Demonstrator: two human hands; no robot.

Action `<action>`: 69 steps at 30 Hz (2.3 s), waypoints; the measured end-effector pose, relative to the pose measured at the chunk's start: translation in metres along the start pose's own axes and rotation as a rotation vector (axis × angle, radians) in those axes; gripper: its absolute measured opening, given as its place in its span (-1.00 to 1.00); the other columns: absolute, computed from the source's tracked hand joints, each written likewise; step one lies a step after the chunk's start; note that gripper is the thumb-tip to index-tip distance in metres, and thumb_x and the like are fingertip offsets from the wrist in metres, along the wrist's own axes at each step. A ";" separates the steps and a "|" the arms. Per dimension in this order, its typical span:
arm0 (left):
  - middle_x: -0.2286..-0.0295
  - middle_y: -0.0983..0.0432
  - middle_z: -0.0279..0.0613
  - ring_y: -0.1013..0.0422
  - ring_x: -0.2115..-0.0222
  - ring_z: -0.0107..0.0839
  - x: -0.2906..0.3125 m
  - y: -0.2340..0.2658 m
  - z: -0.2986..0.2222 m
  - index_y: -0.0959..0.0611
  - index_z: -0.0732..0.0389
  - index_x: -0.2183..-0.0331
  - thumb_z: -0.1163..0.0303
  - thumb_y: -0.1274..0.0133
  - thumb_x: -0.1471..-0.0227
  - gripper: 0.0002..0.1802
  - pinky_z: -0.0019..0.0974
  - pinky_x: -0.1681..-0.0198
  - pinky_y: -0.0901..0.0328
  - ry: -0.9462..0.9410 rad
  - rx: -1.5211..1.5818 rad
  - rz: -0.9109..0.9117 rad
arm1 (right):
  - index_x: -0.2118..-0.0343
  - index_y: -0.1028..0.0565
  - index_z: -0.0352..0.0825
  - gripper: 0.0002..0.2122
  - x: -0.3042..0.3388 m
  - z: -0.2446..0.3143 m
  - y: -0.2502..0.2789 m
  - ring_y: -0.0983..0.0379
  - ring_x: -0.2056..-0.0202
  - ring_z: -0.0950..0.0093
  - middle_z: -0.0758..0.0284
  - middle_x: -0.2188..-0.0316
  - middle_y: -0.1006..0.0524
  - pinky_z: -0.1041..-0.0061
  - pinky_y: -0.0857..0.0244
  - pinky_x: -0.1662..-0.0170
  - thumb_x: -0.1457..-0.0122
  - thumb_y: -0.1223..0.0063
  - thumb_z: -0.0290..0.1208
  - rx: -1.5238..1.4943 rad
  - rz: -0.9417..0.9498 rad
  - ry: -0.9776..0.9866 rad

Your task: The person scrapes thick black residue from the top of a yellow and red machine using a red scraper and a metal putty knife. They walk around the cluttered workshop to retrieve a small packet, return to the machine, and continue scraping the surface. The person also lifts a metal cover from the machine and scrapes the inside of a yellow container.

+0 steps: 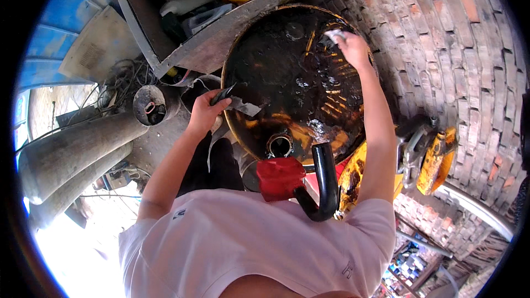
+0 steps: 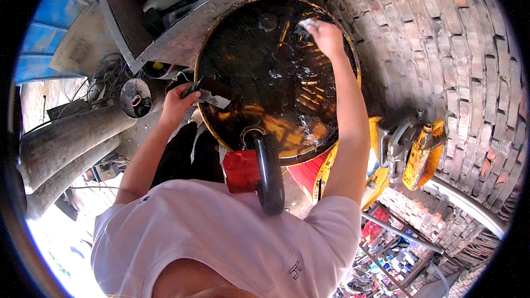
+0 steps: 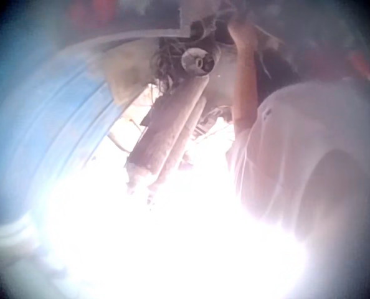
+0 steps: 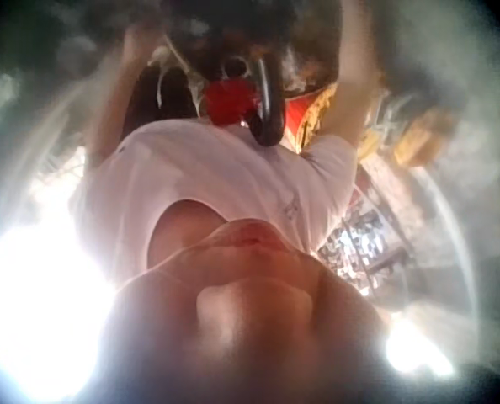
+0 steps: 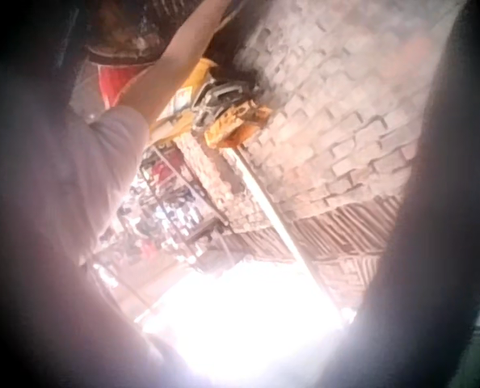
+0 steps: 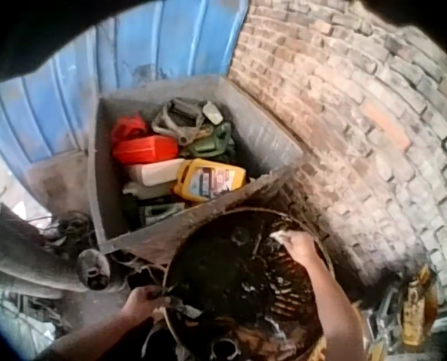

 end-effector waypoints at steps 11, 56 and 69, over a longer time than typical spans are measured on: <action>0.53 -0.40 -0.46 -0.23 0.52 -0.72 0.009 0.015 0.006 -0.52 0.33 0.32 0.47 -0.05 0.11 -0.77 -0.59 0.45 -0.15 0.058 0.068 0.004 | 0.37 -0.52 -0.21 -0.83 0.019 0.037 -0.017 -0.41 0.54 0.28 0.22 0.57 -0.47 0.34 -0.30 0.48 0.01 0.04 -0.33 0.070 -0.138 0.079; 0.54 -0.39 -0.40 -0.18 0.61 -0.66 0.022 -0.008 -0.020 -0.52 0.30 0.34 0.45 -0.06 0.11 -0.79 -0.54 0.54 -0.10 -0.007 0.017 0.095 | 0.50 -0.44 -0.26 -0.88 0.149 0.066 -0.025 -0.44 0.44 0.26 0.19 0.55 -0.48 0.32 -0.33 0.41 0.07 0.16 -0.44 0.177 0.041 -0.392; 0.67 -0.28 -0.47 -0.13 0.66 -0.70 0.031 0.021 -0.036 -0.54 0.28 0.43 0.44 -0.06 0.12 -0.86 -0.58 0.59 -0.04 -0.054 -0.074 -0.027 | 0.36 -0.47 -0.22 -0.80 0.126 -0.109 0.023 -0.42 0.30 0.23 0.19 0.36 -0.49 0.29 -0.31 0.28 -0.01 0.15 -0.31 0.169 -0.172 -0.954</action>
Point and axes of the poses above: each hand's wrist, its own x-axis away from the middle knuckle, its own y-axis out of the back of the hand, z = x × y, the point moved 6 cm from there along -x, towards the middle knuckle
